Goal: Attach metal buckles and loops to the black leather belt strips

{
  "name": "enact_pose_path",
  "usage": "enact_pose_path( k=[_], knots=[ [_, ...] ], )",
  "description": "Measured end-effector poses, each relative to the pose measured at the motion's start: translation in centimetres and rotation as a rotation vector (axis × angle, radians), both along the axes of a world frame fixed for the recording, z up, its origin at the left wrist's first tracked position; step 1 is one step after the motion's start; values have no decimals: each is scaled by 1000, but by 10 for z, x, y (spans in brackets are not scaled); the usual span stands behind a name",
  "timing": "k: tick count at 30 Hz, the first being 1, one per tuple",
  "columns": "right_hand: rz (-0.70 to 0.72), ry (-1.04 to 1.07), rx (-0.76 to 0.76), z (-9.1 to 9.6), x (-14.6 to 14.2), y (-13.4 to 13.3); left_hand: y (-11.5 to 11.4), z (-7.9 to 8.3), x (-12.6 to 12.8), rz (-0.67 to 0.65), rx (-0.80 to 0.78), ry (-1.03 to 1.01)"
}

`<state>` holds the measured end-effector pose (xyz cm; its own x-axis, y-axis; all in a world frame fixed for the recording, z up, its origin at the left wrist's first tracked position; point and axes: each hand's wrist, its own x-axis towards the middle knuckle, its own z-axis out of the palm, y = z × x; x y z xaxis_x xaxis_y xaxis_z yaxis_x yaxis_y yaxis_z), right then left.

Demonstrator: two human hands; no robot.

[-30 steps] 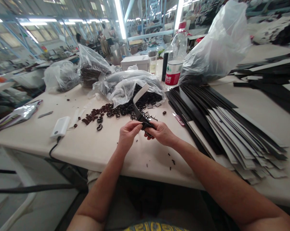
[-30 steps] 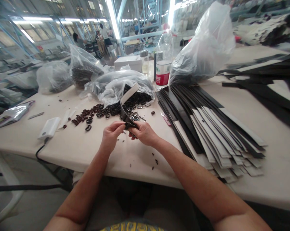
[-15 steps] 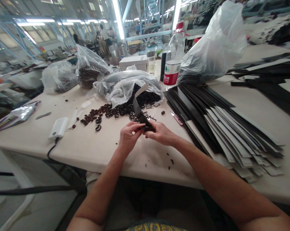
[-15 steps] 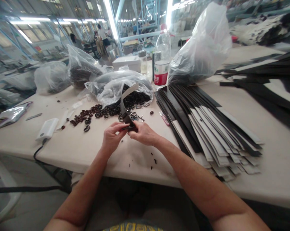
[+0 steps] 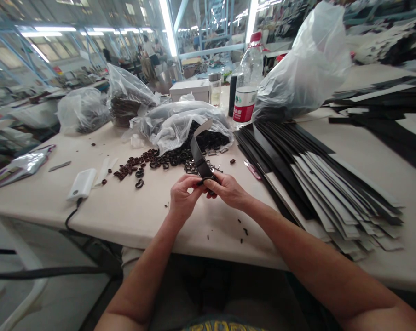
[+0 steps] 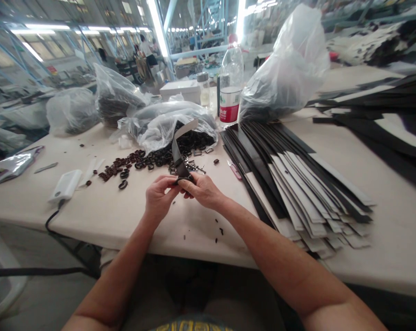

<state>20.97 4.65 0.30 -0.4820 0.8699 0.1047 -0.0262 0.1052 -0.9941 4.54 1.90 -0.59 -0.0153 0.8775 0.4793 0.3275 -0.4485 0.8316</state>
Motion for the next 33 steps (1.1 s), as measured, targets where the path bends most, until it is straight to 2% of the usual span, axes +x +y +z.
enact_pose_path(
  k=[4,9,15,19,22,26,29,33],
  knots=[
    [6,-51,55,1,2,0,0,5,-2,-36,18,73],
    [19,-96,51,1,4,0,0,8,-6,-66,33,144],
    [-35,-131,138,-2,2,-2,2,-1,0,-91,-214,-286],
    [-79,-125,149,1,1,-3,4,1,5,-54,-277,-415],
    [-115,-63,115,7,2,-7,8,4,2,-15,-401,-539],
    [-44,-39,106,10,2,-11,12,9,2,-140,-633,-900],
    [-38,-129,151,7,-1,-11,9,14,9,-205,-632,-1106],
    [-148,-262,188,2,-2,-10,2,15,18,-183,-614,-1187]
  ],
)
